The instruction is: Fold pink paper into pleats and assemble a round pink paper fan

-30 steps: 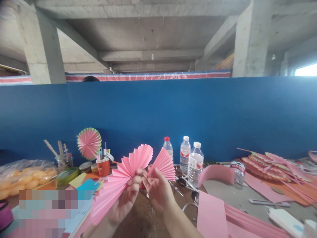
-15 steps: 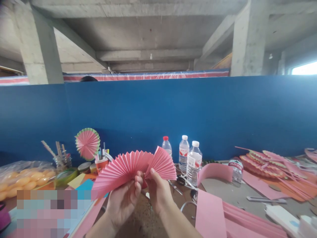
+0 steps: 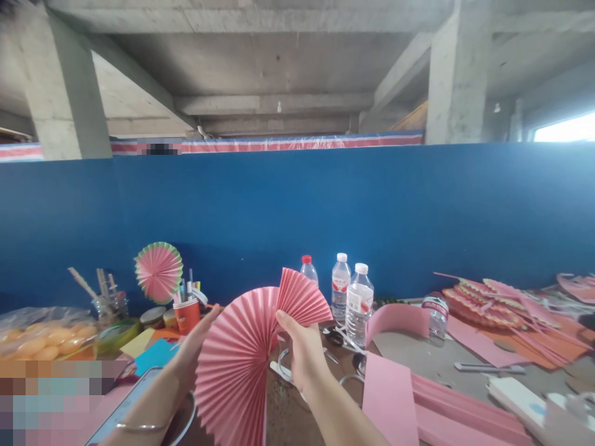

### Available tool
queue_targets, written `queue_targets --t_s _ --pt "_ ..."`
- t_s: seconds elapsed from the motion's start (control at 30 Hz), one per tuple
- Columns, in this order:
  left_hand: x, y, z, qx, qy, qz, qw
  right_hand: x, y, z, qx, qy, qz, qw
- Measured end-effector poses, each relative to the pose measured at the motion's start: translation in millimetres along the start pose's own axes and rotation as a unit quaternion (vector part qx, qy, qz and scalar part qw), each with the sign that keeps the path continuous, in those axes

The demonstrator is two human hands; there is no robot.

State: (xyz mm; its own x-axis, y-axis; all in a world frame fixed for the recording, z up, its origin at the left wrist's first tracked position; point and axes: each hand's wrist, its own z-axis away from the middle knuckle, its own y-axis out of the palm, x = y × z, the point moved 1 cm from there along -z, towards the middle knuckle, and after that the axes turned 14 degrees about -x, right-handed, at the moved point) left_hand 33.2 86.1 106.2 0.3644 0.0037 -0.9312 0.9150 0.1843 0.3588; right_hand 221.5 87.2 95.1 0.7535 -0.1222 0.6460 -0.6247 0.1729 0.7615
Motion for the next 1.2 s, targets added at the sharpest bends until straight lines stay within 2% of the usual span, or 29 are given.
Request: queue_targets --t_s 0.03,0.07,0.13,0.23,0.3,0.37,0.43,0.5,0.63,0.73,0.9,1.2 --pt "-6 -0.6 -1 0.065 -0.04 -0.012 0.997 1 0 0 0.0 0.0 0.019 1.0" --pt "-13 -0.9 -2 0.108 -0.037 -0.01 0.993 1 1 1 -0.001 0.0 0.04 0.999" --pt "-23 -0.4 -1 0.151 0.003 -0.042 0.988 1 2 5 -0.003 -0.001 0.083 0.997" --pt "-30 4.6 3 0.141 0.118 -0.175 0.967 -2 6 13 0.03 0.011 0.121 0.992" --pt "-30 10.1 6 0.095 0.208 -0.282 0.932 -4 9 18 0.069 0.032 0.119 0.99" --pt "-29 15.3 7 0.05 0.251 -0.342 0.904 -6 10 21 0.087 0.046 0.092 0.991" --pt "-27 18.6 8 0.026 0.249 -0.351 0.902 -6 9 20 0.087 0.046 0.062 0.993" --pt "-27 20.0 9 0.009 0.23 -0.32 0.919 -6 7 15 0.073 0.04 0.046 0.995" --pt "-32 21.3 14 -0.021 0.198 -0.243 0.949 -7 5 7 0.018 0.022 0.071 0.997" --pt "-34 23.2 17 -0.029 0.184 -0.216 0.958 -8 4 7 0.017 0.016 0.097 0.995" --pt "-34 20.9 14 -0.046 0.18 -0.204 0.961 -11 0 7 0.038 0.057 0.136 0.988" --pt "-31 13.2 8 -0.039 0.208 -0.212 0.954 -13 -1 5 0.032 0.053 0.137 0.989"
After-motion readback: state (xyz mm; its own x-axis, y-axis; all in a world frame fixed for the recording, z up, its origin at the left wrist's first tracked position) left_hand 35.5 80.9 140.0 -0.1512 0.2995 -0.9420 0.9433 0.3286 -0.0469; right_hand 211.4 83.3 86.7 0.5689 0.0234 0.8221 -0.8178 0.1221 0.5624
